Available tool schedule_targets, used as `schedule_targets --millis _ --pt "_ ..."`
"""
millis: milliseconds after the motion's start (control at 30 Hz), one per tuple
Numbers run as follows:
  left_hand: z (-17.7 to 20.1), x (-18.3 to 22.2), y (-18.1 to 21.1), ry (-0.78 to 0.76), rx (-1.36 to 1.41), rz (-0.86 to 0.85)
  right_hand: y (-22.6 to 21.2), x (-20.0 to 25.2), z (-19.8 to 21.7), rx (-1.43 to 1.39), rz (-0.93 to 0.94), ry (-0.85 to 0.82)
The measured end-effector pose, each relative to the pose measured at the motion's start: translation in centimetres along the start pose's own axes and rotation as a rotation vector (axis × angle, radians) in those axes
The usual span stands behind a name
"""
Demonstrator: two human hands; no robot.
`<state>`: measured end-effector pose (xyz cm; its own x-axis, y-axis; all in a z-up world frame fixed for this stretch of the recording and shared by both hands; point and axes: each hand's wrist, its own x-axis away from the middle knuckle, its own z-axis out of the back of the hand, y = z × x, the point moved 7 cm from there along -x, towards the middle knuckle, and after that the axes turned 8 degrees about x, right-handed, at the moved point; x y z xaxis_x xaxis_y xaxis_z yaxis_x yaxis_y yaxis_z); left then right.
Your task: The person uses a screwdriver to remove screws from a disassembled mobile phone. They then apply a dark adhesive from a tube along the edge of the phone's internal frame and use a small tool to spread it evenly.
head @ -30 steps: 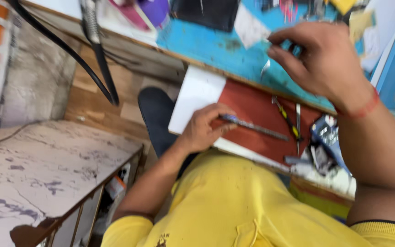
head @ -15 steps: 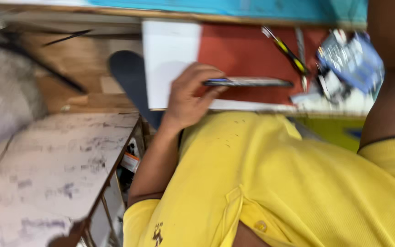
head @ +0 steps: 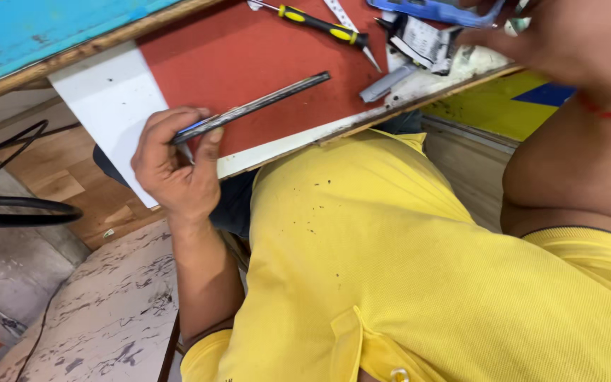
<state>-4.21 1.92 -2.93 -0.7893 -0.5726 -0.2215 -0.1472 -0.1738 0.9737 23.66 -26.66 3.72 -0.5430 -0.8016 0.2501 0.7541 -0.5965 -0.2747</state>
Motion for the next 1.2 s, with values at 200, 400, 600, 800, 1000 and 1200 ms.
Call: schedule_targets --millis 200,400,600,800,1000,1200 --pt "0.2 0.7 0.1 0.092 0.032 -0.012 -6.0 0.4 -1.4 0.196 0.235 0.163" --pt "0.3 1.0 0.0 0.137 0.058 -0.040 -3.8 2.2 -0.7 -0.021 0.265 0.333" --pt "0.6 0.2 0.5 0.080 0.020 -0.088 -2.7 2.2 -2.9 -1.149 0.053 0.458" --pt "0.9 1.0 1.0 0.067 0.042 -0.202 -7.2 0.9 -2.8 -0.830 0.274 0.381" --pt "1.0 1.6 1.4 0.077 0.031 -0.221 -11.6 0.6 -2.4 -0.576 0.416 0.312" --pt "1.5 2.5 1.0 0.065 -0.072 -0.232 -16.7 -2.2 -0.7 -0.527 0.505 0.251"
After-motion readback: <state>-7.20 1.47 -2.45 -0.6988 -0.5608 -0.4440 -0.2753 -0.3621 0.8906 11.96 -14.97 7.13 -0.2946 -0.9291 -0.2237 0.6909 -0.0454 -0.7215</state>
